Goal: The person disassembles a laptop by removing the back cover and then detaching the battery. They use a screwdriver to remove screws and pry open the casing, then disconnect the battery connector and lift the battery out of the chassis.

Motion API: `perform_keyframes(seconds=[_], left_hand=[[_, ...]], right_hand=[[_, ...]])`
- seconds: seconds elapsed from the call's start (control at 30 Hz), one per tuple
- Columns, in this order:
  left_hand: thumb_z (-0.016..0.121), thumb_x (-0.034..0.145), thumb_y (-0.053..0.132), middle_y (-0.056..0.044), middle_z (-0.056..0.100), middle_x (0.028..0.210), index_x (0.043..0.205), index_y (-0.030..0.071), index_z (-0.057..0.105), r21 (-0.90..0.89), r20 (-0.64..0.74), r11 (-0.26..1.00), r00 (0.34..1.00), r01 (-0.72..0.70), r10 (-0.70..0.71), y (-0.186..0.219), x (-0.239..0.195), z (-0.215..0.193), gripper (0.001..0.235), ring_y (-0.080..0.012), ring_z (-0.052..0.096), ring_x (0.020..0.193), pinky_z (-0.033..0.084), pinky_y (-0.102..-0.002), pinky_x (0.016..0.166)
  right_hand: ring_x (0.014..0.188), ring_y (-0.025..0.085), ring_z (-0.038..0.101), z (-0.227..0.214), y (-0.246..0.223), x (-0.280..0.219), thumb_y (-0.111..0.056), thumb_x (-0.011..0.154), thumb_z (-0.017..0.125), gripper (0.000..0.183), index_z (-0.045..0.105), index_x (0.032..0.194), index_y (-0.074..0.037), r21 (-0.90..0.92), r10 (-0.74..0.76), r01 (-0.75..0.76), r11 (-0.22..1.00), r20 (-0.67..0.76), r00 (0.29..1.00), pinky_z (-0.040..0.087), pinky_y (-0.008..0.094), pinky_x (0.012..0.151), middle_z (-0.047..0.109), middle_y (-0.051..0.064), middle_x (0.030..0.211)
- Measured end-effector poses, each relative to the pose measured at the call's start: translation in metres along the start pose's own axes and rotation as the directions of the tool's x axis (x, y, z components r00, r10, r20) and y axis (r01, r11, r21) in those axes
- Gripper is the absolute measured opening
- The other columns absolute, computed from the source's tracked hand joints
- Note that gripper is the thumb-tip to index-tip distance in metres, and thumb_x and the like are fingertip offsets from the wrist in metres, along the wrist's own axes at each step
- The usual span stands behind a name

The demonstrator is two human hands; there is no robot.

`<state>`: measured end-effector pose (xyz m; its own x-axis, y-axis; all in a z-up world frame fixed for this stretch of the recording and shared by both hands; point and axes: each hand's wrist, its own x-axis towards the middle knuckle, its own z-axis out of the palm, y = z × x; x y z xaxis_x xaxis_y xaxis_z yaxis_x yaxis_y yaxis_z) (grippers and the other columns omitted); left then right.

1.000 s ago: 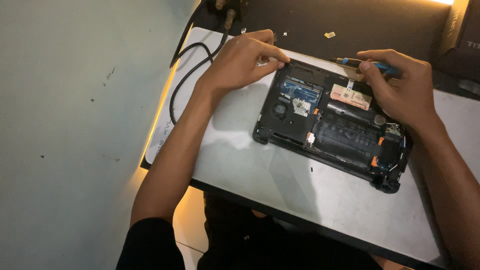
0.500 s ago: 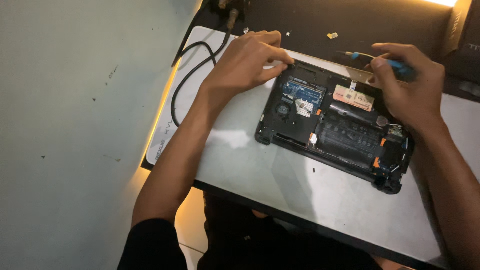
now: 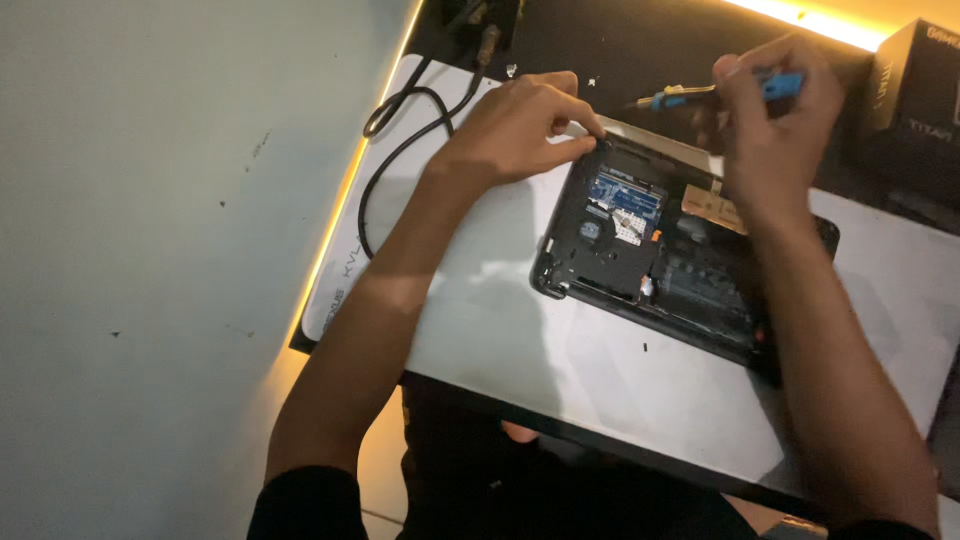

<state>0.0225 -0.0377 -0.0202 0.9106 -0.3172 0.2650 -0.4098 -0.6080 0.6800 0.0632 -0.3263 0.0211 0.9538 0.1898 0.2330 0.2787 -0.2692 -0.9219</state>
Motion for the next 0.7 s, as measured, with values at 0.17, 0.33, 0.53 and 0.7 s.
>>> perform_keyframes(seconds=[0.17,0.33,0.53,0.7], left_hand=[[0.073,0.102,0.020,0.008,0.059,0.093,0.111,0.030,0.092,0.007,0.031,0.999,0.999,0.042,-0.042,0.006,-0.001,0.000,0.023,-0.0170,0.068,0.086,0.047,-0.043,0.066],[0.084,0.104,0.020,0.008,0.062,0.091,0.110,0.028,0.095,-0.075,-0.018,0.997,1.000,0.011,-0.012,-0.005,0.001,0.006,0.015,-0.0138,0.068,0.079,0.049,-0.038,0.070],[0.087,0.103,0.018,0.009,0.061,0.089,0.111,0.027,0.096,-0.124,-0.021,0.992,0.999,0.033,-0.036,-0.004,0.000,0.004,0.015,-0.0121,0.066,0.075,0.047,-0.036,0.069],[0.089,0.104,0.016,0.009,0.061,0.088,0.111,0.025,0.095,-0.127,-0.029,0.992,0.999,0.026,-0.030,-0.001,-0.001,0.003,0.014,-0.0112,0.064,0.076,0.048,-0.035,0.069]], right_hand=[[0.065,0.015,0.059,0.001,0.040,-0.005,-0.008,0.134,0.079,0.035,0.056,0.108,-0.011,-0.016,-0.116,0.116,0.993,-0.029,0.993,0.053,0.035,0.058,0.052,0.004,0.089],[0.085,0.017,0.068,0.003,0.036,-0.011,-0.016,0.136,0.076,0.031,0.058,0.112,-0.014,-0.089,-0.147,0.152,0.984,0.062,0.987,0.055,0.035,0.073,0.060,0.005,0.099],[0.081,0.020,0.071,0.005,0.039,-0.010,-0.013,0.137,0.075,0.029,0.059,0.113,-0.010,-0.055,-0.141,0.144,0.988,0.056,0.988,0.062,0.034,0.066,0.060,0.008,0.099],[0.087,0.025,0.080,0.000,0.055,-0.005,-0.009,0.138,0.074,0.023,0.062,0.119,-0.007,-0.058,-0.226,0.233,0.971,0.106,0.968,0.062,0.037,0.072,0.066,0.011,0.107]])
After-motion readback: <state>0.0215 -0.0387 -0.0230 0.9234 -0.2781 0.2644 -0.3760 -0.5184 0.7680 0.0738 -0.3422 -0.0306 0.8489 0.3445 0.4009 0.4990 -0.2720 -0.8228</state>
